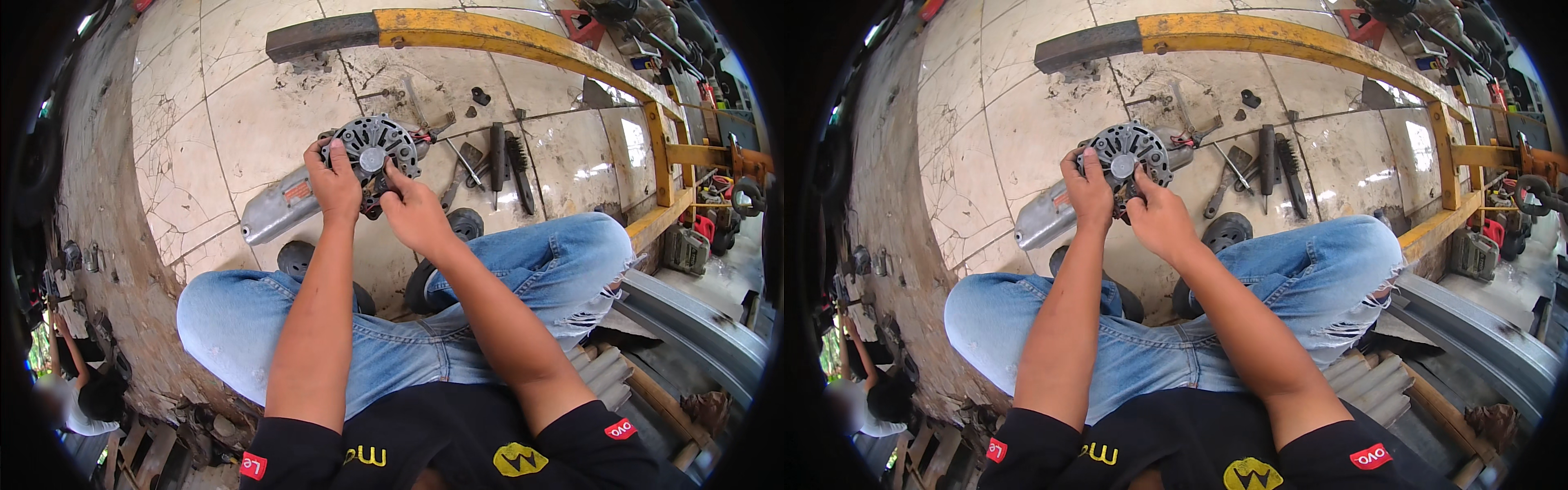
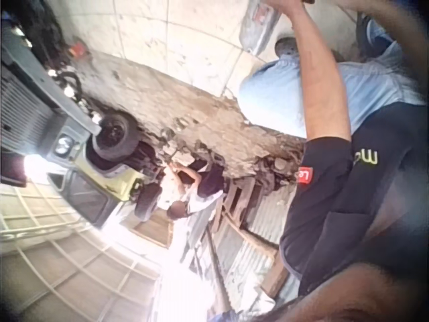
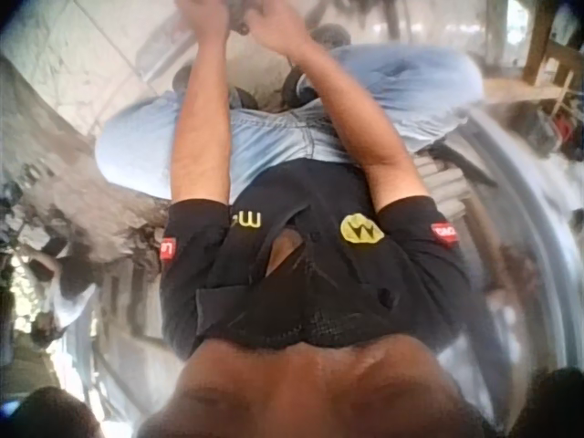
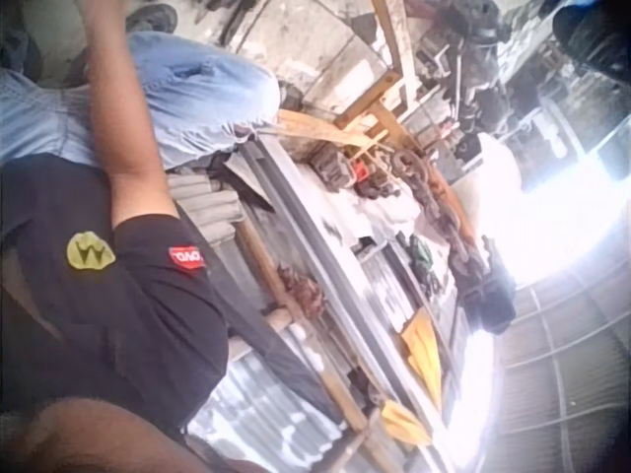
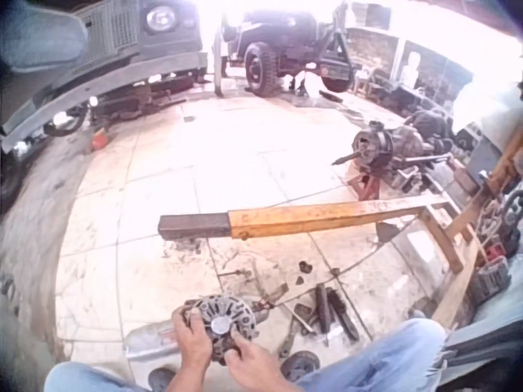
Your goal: The person sits on the floor and uses a screwdriver to adjust or remove components from a circular motor or alternator part. They repeatedly insert the tool into slots around the central hub, rotate the part, and continue working on the same unit.
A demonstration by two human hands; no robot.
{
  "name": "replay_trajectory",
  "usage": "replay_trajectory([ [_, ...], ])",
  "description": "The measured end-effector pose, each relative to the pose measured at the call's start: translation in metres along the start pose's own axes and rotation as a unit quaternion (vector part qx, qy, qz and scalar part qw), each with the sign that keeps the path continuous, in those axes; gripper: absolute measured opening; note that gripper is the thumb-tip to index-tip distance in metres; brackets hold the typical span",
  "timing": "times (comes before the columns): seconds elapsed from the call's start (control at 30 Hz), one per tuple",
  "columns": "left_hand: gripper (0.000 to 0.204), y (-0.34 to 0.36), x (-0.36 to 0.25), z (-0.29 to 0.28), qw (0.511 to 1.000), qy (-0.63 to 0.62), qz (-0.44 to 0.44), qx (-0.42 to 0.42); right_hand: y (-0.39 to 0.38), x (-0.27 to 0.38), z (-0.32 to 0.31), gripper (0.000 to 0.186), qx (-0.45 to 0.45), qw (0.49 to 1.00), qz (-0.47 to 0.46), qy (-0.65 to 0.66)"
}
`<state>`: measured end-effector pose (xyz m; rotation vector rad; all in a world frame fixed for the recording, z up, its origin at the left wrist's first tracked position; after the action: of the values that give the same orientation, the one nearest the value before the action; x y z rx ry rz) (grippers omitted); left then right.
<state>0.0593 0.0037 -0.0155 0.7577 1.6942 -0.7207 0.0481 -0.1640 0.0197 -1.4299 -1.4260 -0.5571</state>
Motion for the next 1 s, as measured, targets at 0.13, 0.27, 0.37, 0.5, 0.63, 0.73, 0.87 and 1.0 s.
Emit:
replay_trajectory([
  [0.13, 0.033, 0.003, 0.006, -0.005, 1.000, 0.023, 0.010, -0.009, 0.006, 0.011, 0.002, 0.059, -0.012, 0.999, -0.002, -0.033],
  [0.27, 0.033, 0.003, 0.005, 0.001, 1.000, 0.012, 0.011, 0.007, 0.002, 0.002, 0.000, 0.059, 0.014, 0.999, 0.016, 0.040],
  [0.37, 0.034, 0.005, 0.004, 0.001, 1.000, 0.009, 0.013, 0.013, -0.006, 0.007, -0.006, 0.059, 0.116, 0.993, 0.005, 0.012],
  [0.5, 0.034, 0.005, 0.004, -0.002, 1.000, 0.012, 0.022, 0.012, -0.007, 0.022, -0.035, 0.053, 0.046, 0.998, -0.013, 0.032],
  [0.63, 0.033, 0.007, 0.008, 0.000, 1.000, -0.004, 0.021, 0.015, -0.001, 0.020, -0.035, 0.044, -0.018, 0.998, -0.018, 0.064],
  [0.73, 0.033, 0.008, 0.007, 0.001, 1.000, -0.007, 0.012, 0.016, 0.011, 0.021, -0.022, 0.048, 0.012, 0.998, -0.016, 0.052],
  [0.87, 0.034, 0.005, 0.005, -0.001, 1.000, 0.007, 0.003, 0.013, 0.017, 0.012, -0.006, 0.052, 0.106, 0.987, 0.092, 0.076],
  [1.0, 0.033, 0.003, 0.000, 0.000, 1.000, 0.005, 0.018, 0.007, 0.005, 0.001, -0.005, 0.054, 0.110, 0.969, 0.096, 0.199],
])
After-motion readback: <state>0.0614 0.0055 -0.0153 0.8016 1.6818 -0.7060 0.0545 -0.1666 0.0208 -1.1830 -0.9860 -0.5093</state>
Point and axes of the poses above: each hand's wrist, its own y-axis towards the middle knuckle, its own z-axis out of the palm, x = y × z, the point moved 9 cm from there along y, towards the middle knuckle, and after that the axes turned 1 degree about -z, right-handed, at the moved point
